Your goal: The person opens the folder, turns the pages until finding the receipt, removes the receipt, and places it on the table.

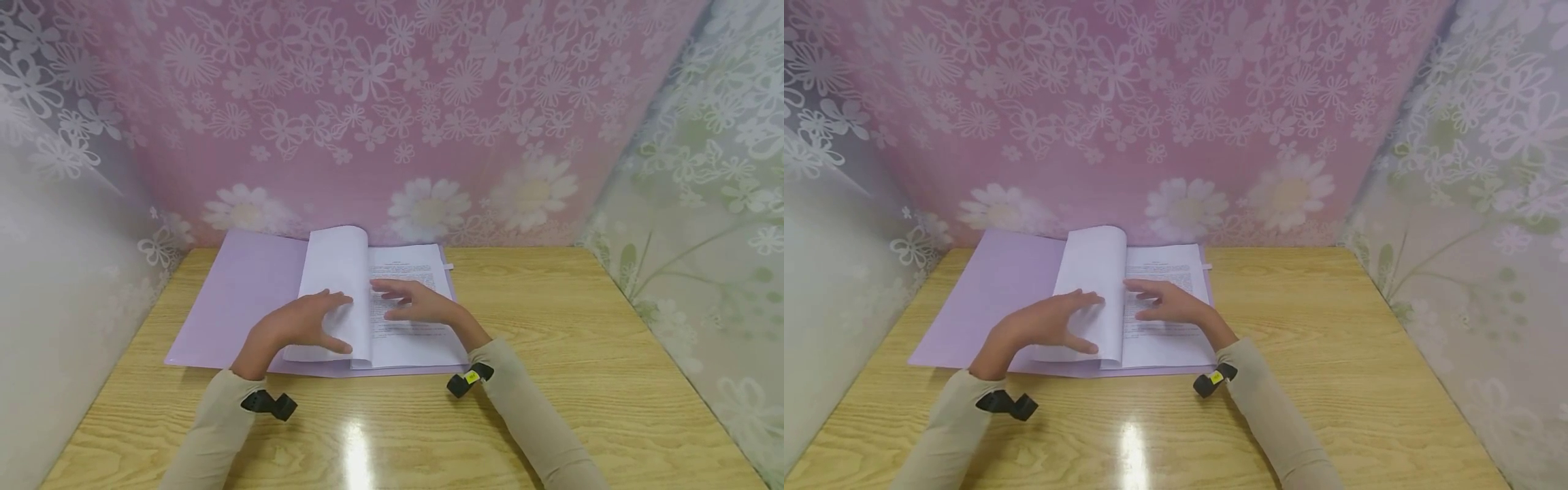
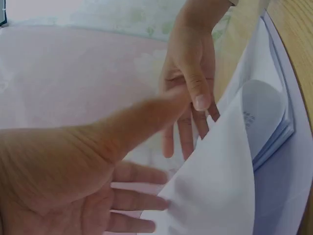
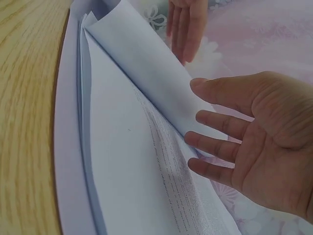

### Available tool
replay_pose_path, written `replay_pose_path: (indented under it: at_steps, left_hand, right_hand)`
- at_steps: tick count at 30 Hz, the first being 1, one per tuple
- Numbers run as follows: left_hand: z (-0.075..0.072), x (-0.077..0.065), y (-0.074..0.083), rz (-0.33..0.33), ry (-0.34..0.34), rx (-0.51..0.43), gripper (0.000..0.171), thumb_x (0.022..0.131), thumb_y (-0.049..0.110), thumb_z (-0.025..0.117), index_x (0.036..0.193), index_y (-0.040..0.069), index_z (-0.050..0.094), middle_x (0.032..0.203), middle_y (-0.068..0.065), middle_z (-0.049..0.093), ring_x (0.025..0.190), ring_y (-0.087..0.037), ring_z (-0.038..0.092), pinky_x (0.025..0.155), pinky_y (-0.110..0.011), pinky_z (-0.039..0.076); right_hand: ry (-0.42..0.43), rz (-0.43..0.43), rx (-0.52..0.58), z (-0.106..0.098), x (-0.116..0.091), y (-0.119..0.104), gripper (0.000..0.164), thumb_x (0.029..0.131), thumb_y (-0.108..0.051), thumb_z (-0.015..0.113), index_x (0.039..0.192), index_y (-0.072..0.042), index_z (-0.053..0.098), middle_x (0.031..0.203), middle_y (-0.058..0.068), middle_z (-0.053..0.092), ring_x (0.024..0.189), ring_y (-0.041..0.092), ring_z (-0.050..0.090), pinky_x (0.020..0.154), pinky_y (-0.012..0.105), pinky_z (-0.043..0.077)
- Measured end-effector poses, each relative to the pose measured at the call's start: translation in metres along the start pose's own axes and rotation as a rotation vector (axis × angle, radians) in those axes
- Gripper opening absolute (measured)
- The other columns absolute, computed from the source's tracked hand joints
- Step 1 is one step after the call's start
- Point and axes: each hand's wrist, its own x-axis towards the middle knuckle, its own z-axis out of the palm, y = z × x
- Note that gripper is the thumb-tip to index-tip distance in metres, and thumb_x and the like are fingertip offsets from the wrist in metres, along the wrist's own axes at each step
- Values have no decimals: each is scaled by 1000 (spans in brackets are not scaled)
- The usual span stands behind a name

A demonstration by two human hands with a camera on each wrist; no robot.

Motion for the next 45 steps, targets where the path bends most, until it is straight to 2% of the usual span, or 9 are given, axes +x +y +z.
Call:
replay_pose_path:
  at_steps: [3, 6, 9, 12, 15, 23, 30, 37, 45]
  left_hand:
    - [5, 7, -4, -15, 53, 5, 84, 89, 49, 76, 153, 5, 45, 164, -21, 35, 153, -44, 27, 120, -61, 31]
    - [13, 17, -8, 21, 107, 25, 78, 93, 47, 72, 154, 6, 44, 166, -19, 30, 154, -46, 22, 121, -63, 28]
    - [21, 24, -13, 47, 118, 34, 78, 94, 47, 71, 156, 9, 42, 168, -17, 25, 155, -47, 17, 121, -66, 24]
    - [25, 27, -18, 17, 90, 28, 83, 93, 50, 71, 158, 11, 38, 169, -15, 21, 157, -45, 12, 123, -66, 19]
    - [26, 28, -22, -27, 59, 27, 90, 91, 53, 71, 160, 10, 33, 169, -17, 21, 156, -45, 13, 123, -66, 18]
    - [29, 28, -30, -126, -14, 6, 105, 87, 56, 76, 162, 3, 24, 168, -20, 23, 156, -44, 18, 125, -61, 20]
    - [29, 26, -34, -201, -71, -5, 111, 83, 54, 81, 162, 1, 22, 168, -23, 22, 155, -46, 20, 123, -60, 25]
    - [23, 21, -34, -248, -99, -24, 113, 82, 55, 80, 162, 1, 21, 168, -24, 19, 156, -44, 19, 123, -58, 26]
    - [19, 19, -37, -237, -128, -29, 108, 85, 51, 79, 161, 0, 23, 168, -22, 20, 156, -41, 19, 124, -57, 25]
  right_hand:
    - [-11, -5, -3, 1, 0, 0, 69, 98, -15, 69, 159, -9, 36, 158, 13, 47, 143, 33, 49, 112, 53, 46]
    - [-10, -13, -19, 0, 0, 0, 69, 99, -16, 68, 159, -7, 36, 157, 14, 48, 143, 34, 50, 111, 53, 47]
    - [15, -19, -36, -3, -1, 2, 68, 99, -17, 68, 158, -6, 36, 157, 16, 48, 141, 36, 51, 111, 55, 46]
    - [54, -8, -65, -9, -3, 4, 68, 99, -19, 68, 158, -6, 37, 157, 15, 48, 141, 36, 51, 111, 57, 45]
    - [94, 23, -92, -16, -6, 4, 69, 98, -19, 69, 158, -8, 38, 158, 13, 48, 142, 34, 50, 113, 58, 43]
    - [231, 110, -123, -38, -19, 8, 67, 97, -19, 70, 157, -14, 41, 159, 11, 46, 146, 34, 45, 117, 59, 38]
    - [345, 198, -160, -59, -33, 23, 68, 97, -23, 70, 157, -11, 41, 164, 11, 38, 151, 36, 35, 119, 58, 35]
    - [372, 285, -146, -67, -40, 39, 71, 97, -24, 71, 158, -9, 38, 166, 18, 30, 154, 43, 27, 120, 63, 29]
    - [362, 349, -125, -66, -42, 52, 76, 96, -23, 72, 159, -5, 33, 167, 20, 27, 156, 43, 21, 124, 60, 24]
